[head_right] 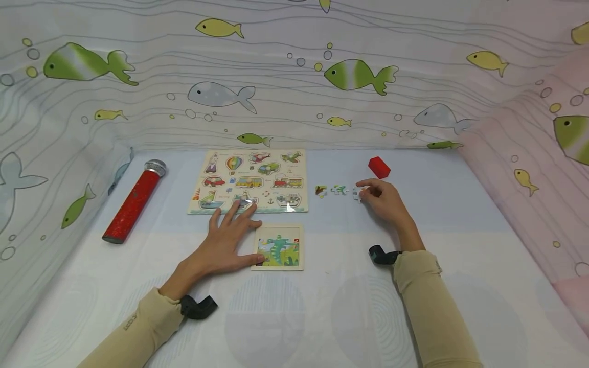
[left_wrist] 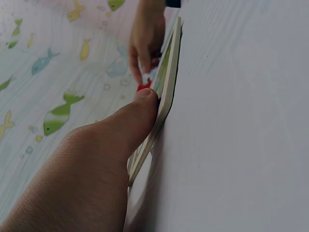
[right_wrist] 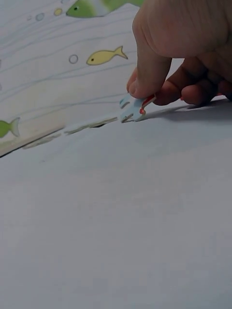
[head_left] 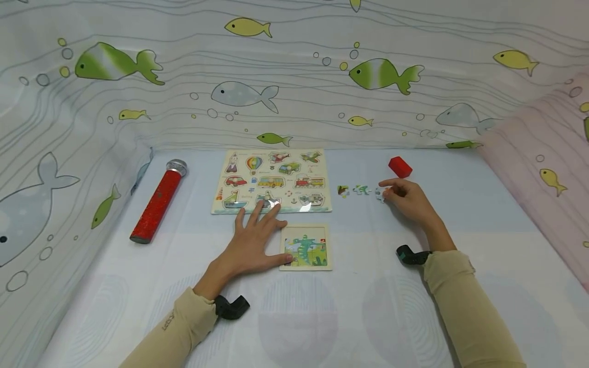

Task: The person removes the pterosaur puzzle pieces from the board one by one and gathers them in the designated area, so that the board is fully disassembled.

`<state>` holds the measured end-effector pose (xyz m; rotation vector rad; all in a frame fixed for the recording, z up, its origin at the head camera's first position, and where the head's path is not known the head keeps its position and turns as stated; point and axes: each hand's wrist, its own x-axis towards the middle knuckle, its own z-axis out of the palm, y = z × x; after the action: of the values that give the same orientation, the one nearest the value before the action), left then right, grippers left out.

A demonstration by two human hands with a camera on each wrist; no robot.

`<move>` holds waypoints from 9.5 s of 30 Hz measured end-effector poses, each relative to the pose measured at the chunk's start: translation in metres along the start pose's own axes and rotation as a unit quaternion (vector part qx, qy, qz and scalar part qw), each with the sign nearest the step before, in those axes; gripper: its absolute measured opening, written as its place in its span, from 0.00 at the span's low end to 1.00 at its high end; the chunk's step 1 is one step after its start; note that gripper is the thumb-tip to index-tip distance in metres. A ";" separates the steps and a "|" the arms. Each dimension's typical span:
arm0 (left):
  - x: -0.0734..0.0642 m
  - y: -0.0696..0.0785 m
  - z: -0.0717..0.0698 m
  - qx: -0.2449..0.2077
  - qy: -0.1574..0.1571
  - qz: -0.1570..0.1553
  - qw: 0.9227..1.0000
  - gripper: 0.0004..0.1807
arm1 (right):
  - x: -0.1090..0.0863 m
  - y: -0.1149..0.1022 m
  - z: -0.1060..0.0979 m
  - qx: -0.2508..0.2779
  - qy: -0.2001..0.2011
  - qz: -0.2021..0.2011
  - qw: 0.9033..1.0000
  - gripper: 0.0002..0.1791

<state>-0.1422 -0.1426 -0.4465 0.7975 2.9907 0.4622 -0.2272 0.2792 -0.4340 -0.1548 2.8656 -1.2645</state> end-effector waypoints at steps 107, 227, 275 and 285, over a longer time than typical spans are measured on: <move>0.000 0.000 -0.002 -0.004 -0.007 -0.004 1.000 0.47 | -0.020 -0.115 0.094 0.021 -0.220 -0.220 0.950 0.21; -0.004 0.002 0.000 -0.012 0.007 -0.003 1.000 0.47 | -0.013 -0.056 0.048 0.049 -0.113 -0.077 0.989 0.10; -0.001 0.000 0.000 -0.006 0.004 -0.001 1.000 0.47 | -0.009 -0.061 0.054 -0.039 -0.052 -0.077 0.995 0.17; -0.001 0.002 -0.002 -0.009 0.000 -0.006 1.000 0.47 | -0.024 -0.090 0.073 -0.007 -0.135 -0.195 0.971 0.18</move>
<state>-0.1408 -0.1420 -0.4445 0.7782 2.9860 0.4871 -0.1925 0.1671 -0.4177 -0.8572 2.6867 -1.1569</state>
